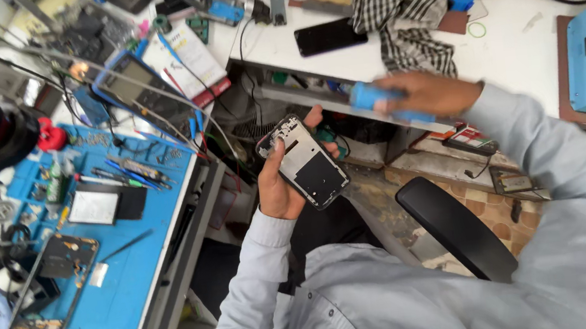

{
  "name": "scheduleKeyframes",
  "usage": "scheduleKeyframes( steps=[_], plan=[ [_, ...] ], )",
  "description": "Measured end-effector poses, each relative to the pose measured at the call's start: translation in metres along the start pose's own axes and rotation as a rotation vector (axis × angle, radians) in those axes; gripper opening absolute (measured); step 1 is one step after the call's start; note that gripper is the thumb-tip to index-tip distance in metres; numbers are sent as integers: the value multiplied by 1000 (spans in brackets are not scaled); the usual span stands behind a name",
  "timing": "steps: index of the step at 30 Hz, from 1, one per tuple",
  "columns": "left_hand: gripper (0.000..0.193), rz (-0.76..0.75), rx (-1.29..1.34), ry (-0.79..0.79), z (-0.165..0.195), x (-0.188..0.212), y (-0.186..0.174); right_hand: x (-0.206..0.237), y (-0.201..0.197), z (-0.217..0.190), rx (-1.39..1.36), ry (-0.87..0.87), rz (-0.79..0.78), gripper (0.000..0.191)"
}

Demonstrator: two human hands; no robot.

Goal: The person disassembles a smartphone, removes the battery, and uses a screwdriver and tweezers to remove screws and small components from the phone's frame. The person then places the battery and phone frame on the workbench.

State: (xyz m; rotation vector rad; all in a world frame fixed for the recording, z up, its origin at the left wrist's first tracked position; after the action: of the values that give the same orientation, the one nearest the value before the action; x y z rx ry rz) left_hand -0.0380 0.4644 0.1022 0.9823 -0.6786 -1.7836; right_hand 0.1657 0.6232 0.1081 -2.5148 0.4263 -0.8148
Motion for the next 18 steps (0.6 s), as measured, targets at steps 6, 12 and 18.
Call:
scheduleKeyframes(
  steps=[6, 12, 18],
  plan=[
    [81, -6, 65, -9, -7, 38, -4, 3, 111, -40, -488, -77, -421, 54],
    [74, 182, 140, 115, 22, 82, -11, 8, 136, -45, -494, -14, -474, 54],
    [80, 150, -80, 237, 98, 129, -15, 23, 116, 3, -649, 125, -188, 56]
  ],
)
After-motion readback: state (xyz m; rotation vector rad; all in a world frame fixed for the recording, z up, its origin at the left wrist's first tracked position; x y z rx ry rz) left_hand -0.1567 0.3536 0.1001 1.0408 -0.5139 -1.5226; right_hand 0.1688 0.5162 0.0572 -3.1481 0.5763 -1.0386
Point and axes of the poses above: each hand's wrist, its own x-axis away from the middle knuckle, its own y-axis out of the palm, z = x × y, the point moved 7 cm from there along -x, towards the middle knuckle, and after that the axes turned 12 degrees about -z, right-handed, at the moved point
